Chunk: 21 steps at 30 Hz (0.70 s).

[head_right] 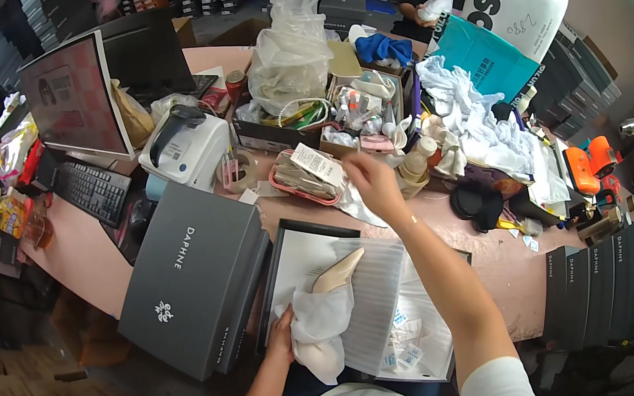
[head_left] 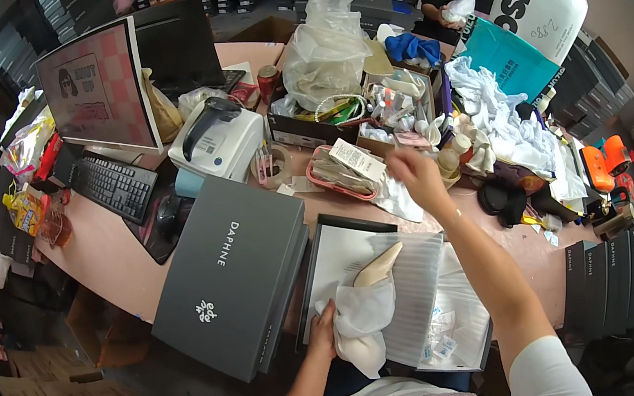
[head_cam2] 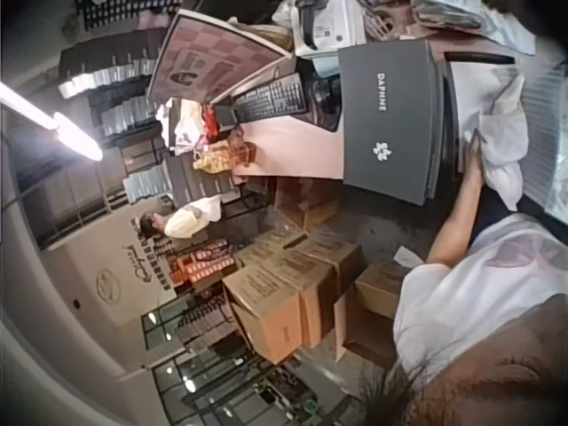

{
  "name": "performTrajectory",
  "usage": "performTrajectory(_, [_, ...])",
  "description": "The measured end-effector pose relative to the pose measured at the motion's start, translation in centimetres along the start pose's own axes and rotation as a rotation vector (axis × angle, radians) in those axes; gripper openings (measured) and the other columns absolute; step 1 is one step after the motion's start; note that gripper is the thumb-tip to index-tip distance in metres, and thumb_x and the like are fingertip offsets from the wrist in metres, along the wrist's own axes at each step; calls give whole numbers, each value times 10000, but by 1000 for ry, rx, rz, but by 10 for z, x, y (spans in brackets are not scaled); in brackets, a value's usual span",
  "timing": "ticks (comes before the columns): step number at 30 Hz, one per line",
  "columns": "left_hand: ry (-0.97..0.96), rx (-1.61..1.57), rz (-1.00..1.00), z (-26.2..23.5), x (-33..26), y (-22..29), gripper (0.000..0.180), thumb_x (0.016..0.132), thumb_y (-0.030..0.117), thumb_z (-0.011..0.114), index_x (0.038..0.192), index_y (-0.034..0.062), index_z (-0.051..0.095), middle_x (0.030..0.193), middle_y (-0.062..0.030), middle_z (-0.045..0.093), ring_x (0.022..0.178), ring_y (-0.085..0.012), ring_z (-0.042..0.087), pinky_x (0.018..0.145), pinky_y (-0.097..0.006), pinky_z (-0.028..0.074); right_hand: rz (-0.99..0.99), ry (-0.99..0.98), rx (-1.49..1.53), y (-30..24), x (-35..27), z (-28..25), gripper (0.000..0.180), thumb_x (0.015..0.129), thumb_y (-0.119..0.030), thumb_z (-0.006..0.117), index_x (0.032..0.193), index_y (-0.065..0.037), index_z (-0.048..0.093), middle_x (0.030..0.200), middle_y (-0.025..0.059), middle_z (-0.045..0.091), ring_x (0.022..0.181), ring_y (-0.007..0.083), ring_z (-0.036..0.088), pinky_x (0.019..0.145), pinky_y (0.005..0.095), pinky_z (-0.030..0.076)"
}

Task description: Packing high-heeled shoes into boxes with protective wrapping paper and silica gel.

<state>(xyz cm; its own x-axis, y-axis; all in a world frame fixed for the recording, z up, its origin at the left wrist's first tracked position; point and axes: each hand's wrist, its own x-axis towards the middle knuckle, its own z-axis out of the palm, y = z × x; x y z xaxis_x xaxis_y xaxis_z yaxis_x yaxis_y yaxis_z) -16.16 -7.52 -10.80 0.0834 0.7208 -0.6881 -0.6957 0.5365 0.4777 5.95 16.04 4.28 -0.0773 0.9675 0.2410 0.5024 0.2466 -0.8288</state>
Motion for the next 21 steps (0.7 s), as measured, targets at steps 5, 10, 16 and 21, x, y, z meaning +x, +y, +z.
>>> performTrajectory(5, [40,208,85,-23,-32,22,512,889,339,588,1202,-64,545,1107,-151,627,941,-234,639,805,-334,519,95,-120,-15,-19,-154,-66,313,852,-67,654,1155,-10,595,1104,130,628,966,200,639,772,297,517])
performTrajectory(10, [-167,486,187,15,-95,68,512,908,361,579,1209,-50,536,1043,-132,638,927,-216,636,814,-335,511,-484,-419,-607,-120,-200,-80,675,690,-267,795,1271,-91,501,1115,134,592,1064,272,583,877,365,476])
performTrajectory(16, [-268,431,269,67,-118,68,452,1003,380,426,1245,7,508,1129,-118,604,1012,-191,592,870,-332,490,-121,-371,-483,-101,-269,-105,549,731,-309,759,1155,-62,514,870,98,639,760,293,654,628,393,513])
performTrajectory(21, [-160,54,757,127,-139,86,443,1012,415,389,1130,11,529,1088,-125,602,1037,-250,583,938,-395,463,420,39,-58,-31,-306,-136,493,797,-294,735,1140,-4,530,909,137,673,733,227,677,533,317,517])
